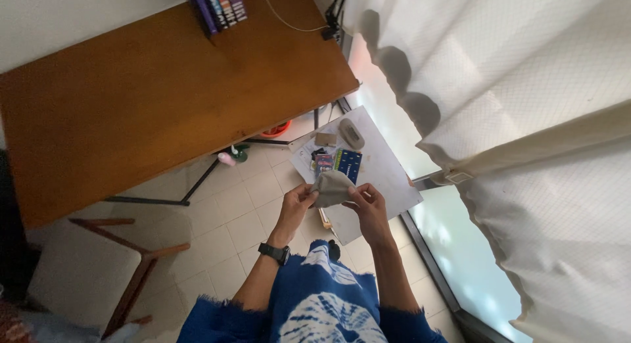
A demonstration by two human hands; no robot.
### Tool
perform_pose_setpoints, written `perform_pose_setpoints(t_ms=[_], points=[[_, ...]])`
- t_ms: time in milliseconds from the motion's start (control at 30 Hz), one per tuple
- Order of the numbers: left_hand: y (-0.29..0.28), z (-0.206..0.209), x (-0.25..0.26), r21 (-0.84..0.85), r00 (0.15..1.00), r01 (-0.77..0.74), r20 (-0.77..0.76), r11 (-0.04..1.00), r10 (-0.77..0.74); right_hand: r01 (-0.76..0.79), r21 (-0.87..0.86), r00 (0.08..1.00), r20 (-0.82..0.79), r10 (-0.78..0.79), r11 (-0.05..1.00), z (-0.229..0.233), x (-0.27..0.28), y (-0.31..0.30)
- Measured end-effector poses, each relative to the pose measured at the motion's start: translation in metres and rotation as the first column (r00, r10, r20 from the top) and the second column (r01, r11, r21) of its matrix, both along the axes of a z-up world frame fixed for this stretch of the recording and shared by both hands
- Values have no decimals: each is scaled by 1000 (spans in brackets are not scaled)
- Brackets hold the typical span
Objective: Organizing items on a desk and cleaning a desk lamp with a cloth.
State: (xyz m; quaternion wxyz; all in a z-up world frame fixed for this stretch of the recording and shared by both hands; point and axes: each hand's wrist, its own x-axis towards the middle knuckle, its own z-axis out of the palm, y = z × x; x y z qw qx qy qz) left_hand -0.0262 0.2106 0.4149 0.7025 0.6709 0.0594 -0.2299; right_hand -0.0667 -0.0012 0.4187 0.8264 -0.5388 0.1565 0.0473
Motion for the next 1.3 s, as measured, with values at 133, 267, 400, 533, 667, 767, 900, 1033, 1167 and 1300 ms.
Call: perform_pose_setpoints(t_ms=[133, 267, 400, 533, 667, 767, 900, 1033, 1167, 1300], points=[[33, -14, -16, -138, 994, -96, 39, 986, 102, -108, -148, 987, 104, 124, 983, 32, 8, 45], [70, 2, -27, -189, 979, -127, 132, 974, 153, 125, -636, 971, 235, 37, 762, 66, 3, 108], [111, 53, -32, -11, 966, 11, 258, 1000, -8, -25, -812, 925, 203, 322, 583, 80, -1, 158], [158, 46, -30, 8, 962, 29, 270, 1000, -30, -243, -404, 956, 56, 289, 882, 48, 6, 197], [216, 36, -23, 133, 967, 10, 250, 991, -43, -235, -458, 963, 12, 270, 858, 39, 14, 242], [257, 23, -16, 120, 969, -35, 249, 992, 4, -231, -574, 967, -50, 248, 786, 41, 23, 279], [297, 30, -2, -180, 956, -185, 193, 966, 219, -106, -735, 801, 336, 495, 670, 90, 25, 327], [320, 45, 8, -254, 963, -248, 37, 935, 265, -93, -820, 800, 277, 533, 565, 91, 20, 360], [333, 67, 22, -219, 987, -154, 3, 963, 158, -180, -782, 916, 87, 390, 597, 36, 33, 357], [333, 37, 37, 67, 899, -44, 439, 997, 10, -429, -415, 901, -256, 350, 802, 97, 56, 358]])
